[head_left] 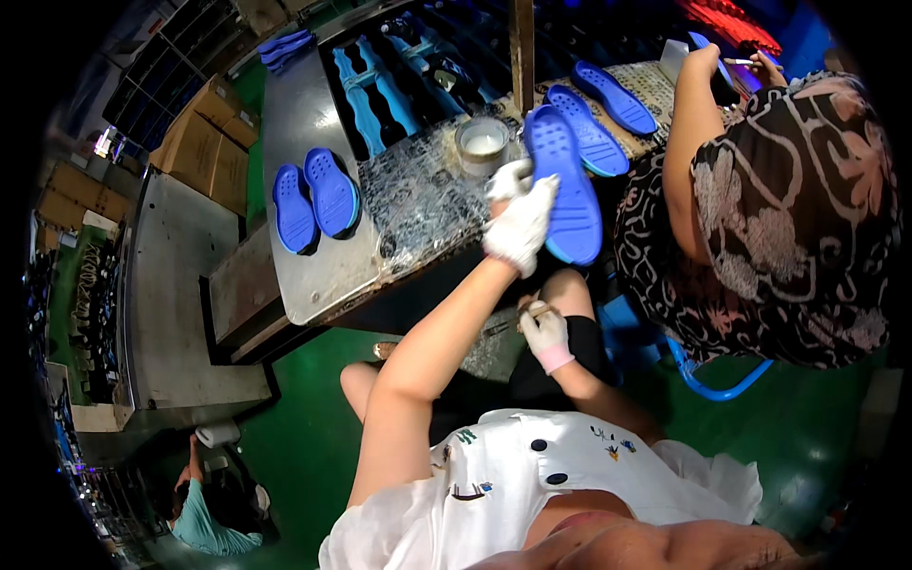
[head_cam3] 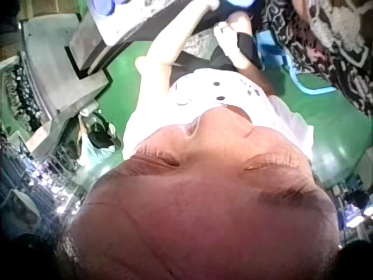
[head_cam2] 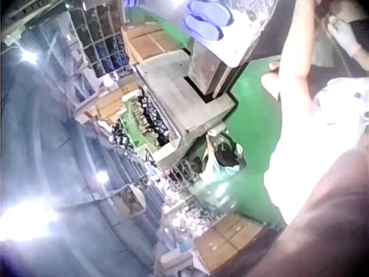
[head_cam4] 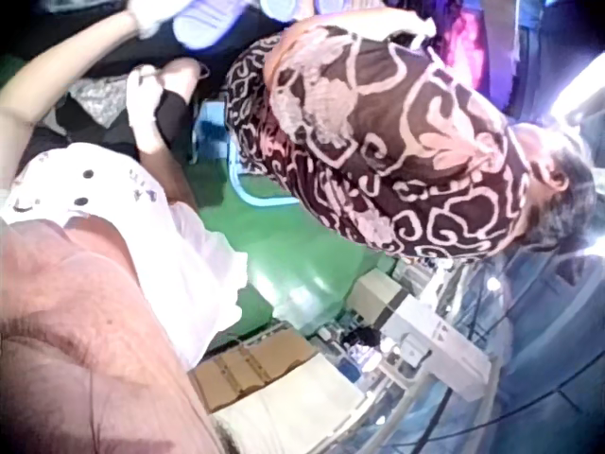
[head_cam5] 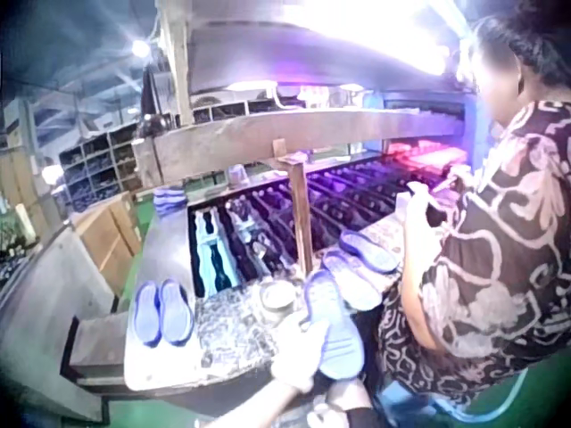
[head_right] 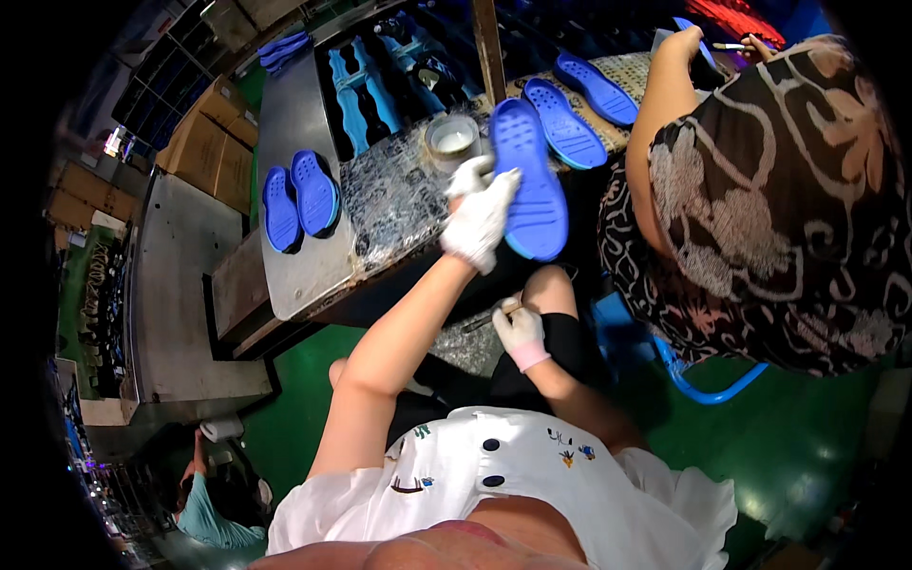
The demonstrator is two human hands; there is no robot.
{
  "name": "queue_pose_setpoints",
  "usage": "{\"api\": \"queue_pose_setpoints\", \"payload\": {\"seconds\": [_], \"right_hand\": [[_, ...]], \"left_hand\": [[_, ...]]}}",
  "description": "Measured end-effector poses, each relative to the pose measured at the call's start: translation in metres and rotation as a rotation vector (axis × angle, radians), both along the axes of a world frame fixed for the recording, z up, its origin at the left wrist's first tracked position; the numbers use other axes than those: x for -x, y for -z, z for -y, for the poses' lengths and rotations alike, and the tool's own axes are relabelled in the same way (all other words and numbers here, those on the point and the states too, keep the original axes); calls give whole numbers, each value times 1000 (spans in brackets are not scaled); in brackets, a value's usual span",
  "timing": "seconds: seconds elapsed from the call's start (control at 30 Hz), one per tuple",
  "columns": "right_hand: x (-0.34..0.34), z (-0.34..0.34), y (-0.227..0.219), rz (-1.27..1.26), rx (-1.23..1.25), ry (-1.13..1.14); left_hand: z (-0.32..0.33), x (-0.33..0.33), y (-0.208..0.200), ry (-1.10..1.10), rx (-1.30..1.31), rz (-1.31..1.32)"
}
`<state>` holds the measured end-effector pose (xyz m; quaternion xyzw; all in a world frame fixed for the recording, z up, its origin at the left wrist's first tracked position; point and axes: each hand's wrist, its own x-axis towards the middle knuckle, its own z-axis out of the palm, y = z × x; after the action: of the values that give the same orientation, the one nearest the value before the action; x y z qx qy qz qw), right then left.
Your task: The person applies adhesive to the inner surface of blue rubber footwear components using a brush, dipping the brush into a container of liquid adhesive repeatedly. The person picks up one footwear component at a time, brushes the adhesive onto the interior base and sides, and then places the component onto a moving conveyor belt.
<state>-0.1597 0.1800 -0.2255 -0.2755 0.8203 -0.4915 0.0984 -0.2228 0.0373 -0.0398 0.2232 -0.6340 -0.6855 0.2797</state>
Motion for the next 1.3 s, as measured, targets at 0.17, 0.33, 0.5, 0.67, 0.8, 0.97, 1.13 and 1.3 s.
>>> {"api": "queue_pose_setpoints", "payload": {"seconds": [0.17, 0.33, 0.5, 0.67, 0.8, 0.97, 1.13, 1.3], "right_hand": [[0, 3, -12, 148, 35, 18], [4, -2, 15, 205, 141, 13], [4, -2, 14, 325, 371, -21], [15, 10, -64, 399, 546, 8], [60, 42, -144, 75, 750, -2], [137, 96, -229, -456, 421, 35], [171, 136, -240, -576, 49, 3], [173, 152, -234, -631, -6, -22]], "left_hand": [[13, 88, -20, -24, 202, 43], [40, 20, -8, -233, 1060, -278], [139, -127, -7, -633, 1353, 402], [195, -217, 41, -460, 1192, 506], [140, -233, 32, -564, 898, 335], [76, -275, 30, -636, 323, 163], [65, -281, 25, -810, -108, 88], [93, -280, 40, -733, -519, -264]]}}
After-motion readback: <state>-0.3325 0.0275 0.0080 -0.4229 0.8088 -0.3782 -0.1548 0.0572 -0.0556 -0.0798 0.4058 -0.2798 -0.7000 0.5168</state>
